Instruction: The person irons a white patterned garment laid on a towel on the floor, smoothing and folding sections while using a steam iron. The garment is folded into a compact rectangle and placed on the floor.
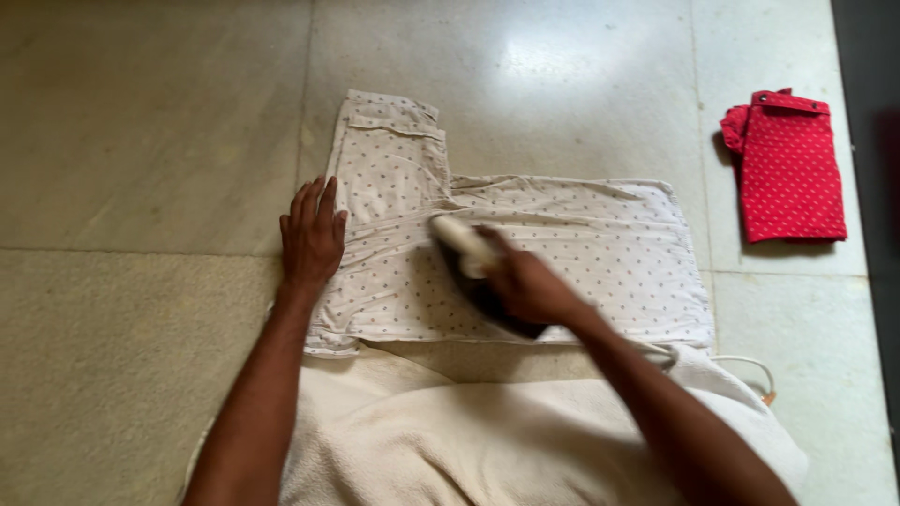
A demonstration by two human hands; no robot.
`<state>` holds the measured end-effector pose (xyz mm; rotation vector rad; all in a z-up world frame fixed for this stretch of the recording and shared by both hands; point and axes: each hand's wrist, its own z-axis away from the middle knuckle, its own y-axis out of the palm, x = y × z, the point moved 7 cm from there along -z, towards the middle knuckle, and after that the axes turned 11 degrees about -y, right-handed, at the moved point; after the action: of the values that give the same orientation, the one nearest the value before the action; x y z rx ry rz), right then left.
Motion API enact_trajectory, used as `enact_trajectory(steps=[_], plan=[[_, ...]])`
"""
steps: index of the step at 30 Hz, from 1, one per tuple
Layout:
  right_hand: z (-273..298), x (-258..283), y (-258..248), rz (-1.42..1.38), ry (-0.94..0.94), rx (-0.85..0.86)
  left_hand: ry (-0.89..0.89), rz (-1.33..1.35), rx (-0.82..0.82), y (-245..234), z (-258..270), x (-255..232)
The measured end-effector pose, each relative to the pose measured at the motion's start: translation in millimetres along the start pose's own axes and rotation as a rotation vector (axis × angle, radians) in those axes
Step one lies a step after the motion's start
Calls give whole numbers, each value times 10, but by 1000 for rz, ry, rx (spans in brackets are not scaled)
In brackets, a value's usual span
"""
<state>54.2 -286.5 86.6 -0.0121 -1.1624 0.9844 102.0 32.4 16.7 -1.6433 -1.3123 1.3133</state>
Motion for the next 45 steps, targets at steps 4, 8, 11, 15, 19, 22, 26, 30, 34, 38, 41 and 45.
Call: enact_trajectory(steps=[4, 8, 11, 15, 19, 22, 26, 30, 34, 38, 41, 45], plan=[[-545, 562, 468, 76, -442, -76, -132, 20, -76, 83, 29, 225], [-967, 689, 627, 138, -592, -160, -187, -4, -115, 138, 105, 327], [-1186, 704, 655, 176, -483, -161, -188, -10, -115, 174, 147, 349], [-1475, 775, 511, 189, -374, -207, -182, -3, -106, 160, 114, 336], [-1759, 722, 346, 202, -378, -308, -194, -35, -68, 184, 128, 340], [-1884, 624, 228, 205, -322, -352, -219, -36, -52, 207, 115, 363], [-1863, 483, 70, 172, -264, -374, -235, -39, -50, 220, 115, 366], [-1700, 482, 7, 126, -249, -370, -242, -45, -48, 223, 122, 371], [-1514, 240, -2, 18, -41, -282, -240, -43, -52, 225, 118, 376], [-1448, 165, -114, 224, -291, -486, -235, -36, -58, 230, 123, 385], [-1566, 156, -140, 131, -133, -427, -233, -31, -59, 230, 127, 386], [-1471, 192, -176, 35, 40, -323, -240, -32, -41, 227, 145, 375]])
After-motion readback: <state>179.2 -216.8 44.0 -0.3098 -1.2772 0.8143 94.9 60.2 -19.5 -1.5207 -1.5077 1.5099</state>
